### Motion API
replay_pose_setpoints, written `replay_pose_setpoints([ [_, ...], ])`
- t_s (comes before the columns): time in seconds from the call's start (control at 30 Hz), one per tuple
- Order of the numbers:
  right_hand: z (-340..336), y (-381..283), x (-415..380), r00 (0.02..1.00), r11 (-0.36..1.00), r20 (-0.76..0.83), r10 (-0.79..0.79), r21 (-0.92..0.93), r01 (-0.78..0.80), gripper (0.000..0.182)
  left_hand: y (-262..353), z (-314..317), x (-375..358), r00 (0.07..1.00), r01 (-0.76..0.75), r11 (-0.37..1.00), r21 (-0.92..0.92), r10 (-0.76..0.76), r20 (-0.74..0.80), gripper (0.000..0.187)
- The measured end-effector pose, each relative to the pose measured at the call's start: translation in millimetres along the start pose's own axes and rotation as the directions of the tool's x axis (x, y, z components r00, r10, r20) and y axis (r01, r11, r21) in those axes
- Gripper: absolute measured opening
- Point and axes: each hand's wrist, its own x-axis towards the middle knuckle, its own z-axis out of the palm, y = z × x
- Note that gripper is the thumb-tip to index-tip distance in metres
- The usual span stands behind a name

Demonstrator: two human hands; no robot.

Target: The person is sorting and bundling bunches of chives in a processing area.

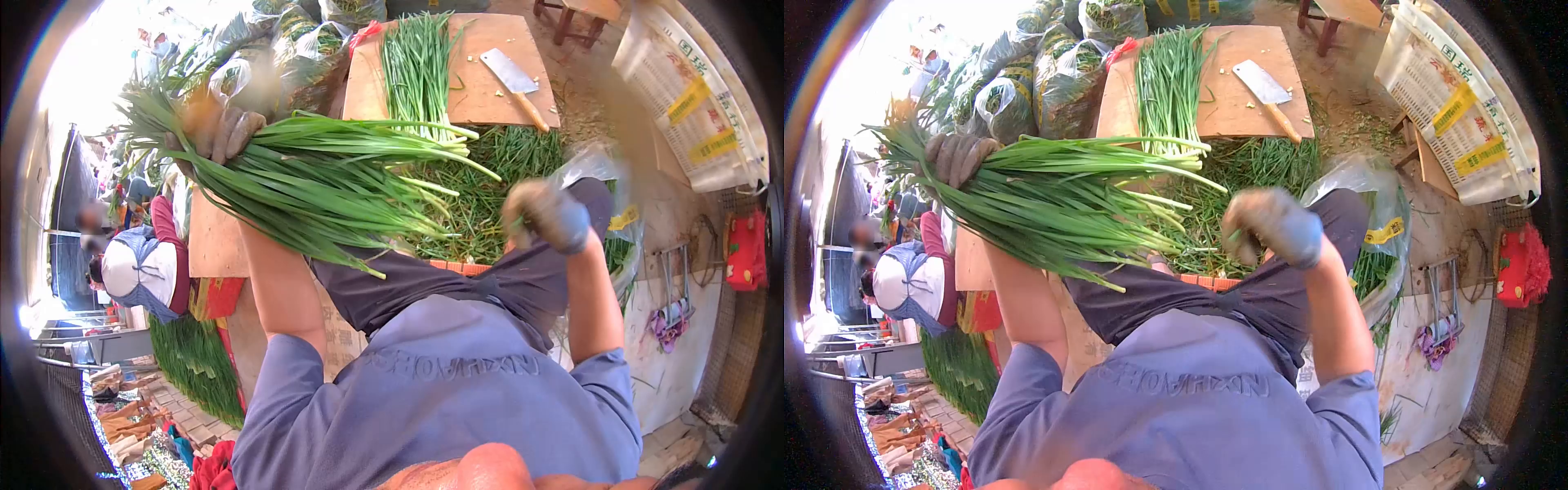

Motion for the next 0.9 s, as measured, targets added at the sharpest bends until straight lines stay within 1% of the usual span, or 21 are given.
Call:
replay_pose_setpoints([
  [0.03, 10.1, 20.4, -3.3, 0.971, 0.969, -0.023, 0.239, -0.056, -0.24, 0.034, 2.2, -2.0, 1.6, 1.0, 0.006, 1.0, -0.006, -0.006, 0.015, 0.017],
  [0.07, 12.7, 34.3, -1.5, 0.993, 0.874, -0.095, 0.074, -0.472, -0.11, 0.026, 3.9, -0.3, 3.1, 0.999, 0.013, 0.997, -0.074, -0.016, -0.042, 0.022],
  [0.1, 19.0, 43.9, -0.9, 0.99, 0.598, -0.094, -0.102, -0.802, -0.014, 0.02, 4.7, -0.5, 5.0, 0.999, 0.036, 0.996, -0.082, -0.038, -0.022, 0.022],
  [0.13, 32.3, 50.5, 0.8, 0.963, 0.758, -0.197, -0.186, -0.652, 0.013, 0.017, 4.7, -2.1, 8.1, 0.998, 0.061, 0.994, -0.093, -0.061, 0.001, 0.022],
  [0.17, 46.6, 52.5, 7.8, 0.918, 0.874, -0.309, -0.249, -0.481, 0.075, 0.019, 4.7, -3.2, 11.6, 0.997, 0.081, 0.992, -0.099, -0.078, 0.028, 0.023],
  [0.2, 58.6, 42.2, 14.1, 0.891, 0.85, -0.317, -0.324, -0.511, 0.127, 0.021, 3.4, -4.0, 14.4, 0.998, 0.066, 0.995, -0.079, -0.065, 0.019, 0.026],
  [0.23, 67.4, 39.9, 20.9, 0.88, 0.858, -0.308, -0.36, -0.48, 0.183, 0.02, 3.4, -6.8, 15.5, 0.997, 0.073, 0.994, -0.078, -0.071, 0.037, 0.027],
  [0.27, 75.2, 32.5, 25.9, 0.888, 0.834, -0.322, -0.327, -0.541, 0.111, 0.021, 5.5, -10.1, 15.9, 0.996, 0.077, 0.994, -0.074, -0.073, 0.059, 0.027],
  [0.3, 78.4, 29.2, 30.1, 0.89, 0.833, -0.344, -0.299, -0.549, 0.068, 0.022, 6.7, -11.2, 17.8, 0.994, 0.08, 0.994, -0.07, -0.074, 0.083, 0.027],
  [0.33, 81.7, 25.8, 34.2, 0.891, 0.831, -0.365, -0.271, -0.555, 0.025, 0.022, 9.4, -11.2, 19.0, 0.994, 0.088, 0.995, -0.041, -0.086, 0.062, 0.027],
  [0.37, 82.8, 29.6, 39.6, 0.888, 0.861, -0.391, -0.24, -0.509, 0.009, 0.023, 12.7, -11.0, 18.4, 0.995, 0.097, 0.995, -0.011, -0.097, 0.038, 0.027],
  [0.43, 82.7, 35.5, 47.4, 0.89, 0.902, -0.4, -0.22, -0.431, 0.029, 0.023, 13.4, -14.4, 18.9, 0.985, 0.132, 0.991, -0.01, -0.13, 0.115, 0.024],
  [0.47, 81.3, 37.3, 50.8, 0.892, 0.913, -0.385, -0.235, -0.403, 0.066, 0.023, 11.5, -21.0, 22.4, 0.964, 0.16, 0.986, -0.038, -0.148, 0.219, 0.023],
  [0.53, 79.7, 41.0, 54.2, 0.907, 0.933, -0.345, -0.243, -0.339, 0.121, 0.021, 5.5, -18.5, 25.4, 0.943, 0.188, 0.979, -0.082, -0.156, 0.293, 0.022],
  [0.6, 75.7, 44.2, 57.2, 0.93, 0.951, -0.284, -0.232, -0.267, 0.155, 0.018, -1.0, -9.5, 22.6, 0.962, 0.173, 0.978, -0.119, -0.142, 0.234, 0.023],
  [0.7, 70.9, 32.2, 64.4, 0.931, 0.908, -0.223, -0.288, -0.372, 0.192, 0.018, -11.7, 7.9, 16.7, 0.994, 0.07, 0.998, -0.008, -0.069, 0.084, 0.024],
  [0.73, 75.0, 24.5, 67.3, 0.923, 0.949, -0.259, -0.286, -0.209, 0.235, 0.022, -8.0, 2.5, 16.7, 0.987, 0.096, 0.995, -0.01, -0.094, 0.132, 0.024],
  [0.77, 75.5, 17.2, 71.9, 0.947, 0.973, -0.227, -0.228, -0.026, 0.228, 0.023, -3.3, -7.3, 16.5, 0.977, 0.123, 0.992, -0.013, -0.118, 0.179, 0.024],
  [0.83, 72.7, -1.8, 79.0, 0.982, 0.928, -0.139, -0.127, 0.334, 0.167, 0.025, -10.3, -5.1, 18.0, 0.973, 0.147, 0.989, -0.03, -0.139, 0.186, 0.026],
  [0.87, 71.9, -19.4, 75.4, 0.971, 0.913, -0.177, -0.157, 0.349, 0.212, 0.026, -16.8, 0.4, 16.2, 0.98, 0.139, 0.99, -0.04, -0.132, 0.147, 0.027],
  [0.9, 67.9, -27.3, 74.2, 0.972, 0.882, -0.158, -0.174, 0.413, 0.225, 0.025, -21.6, 6.6, 15.2, 0.986, 0.13, 0.99, -0.049, -0.124, 0.109, 0.028],
])
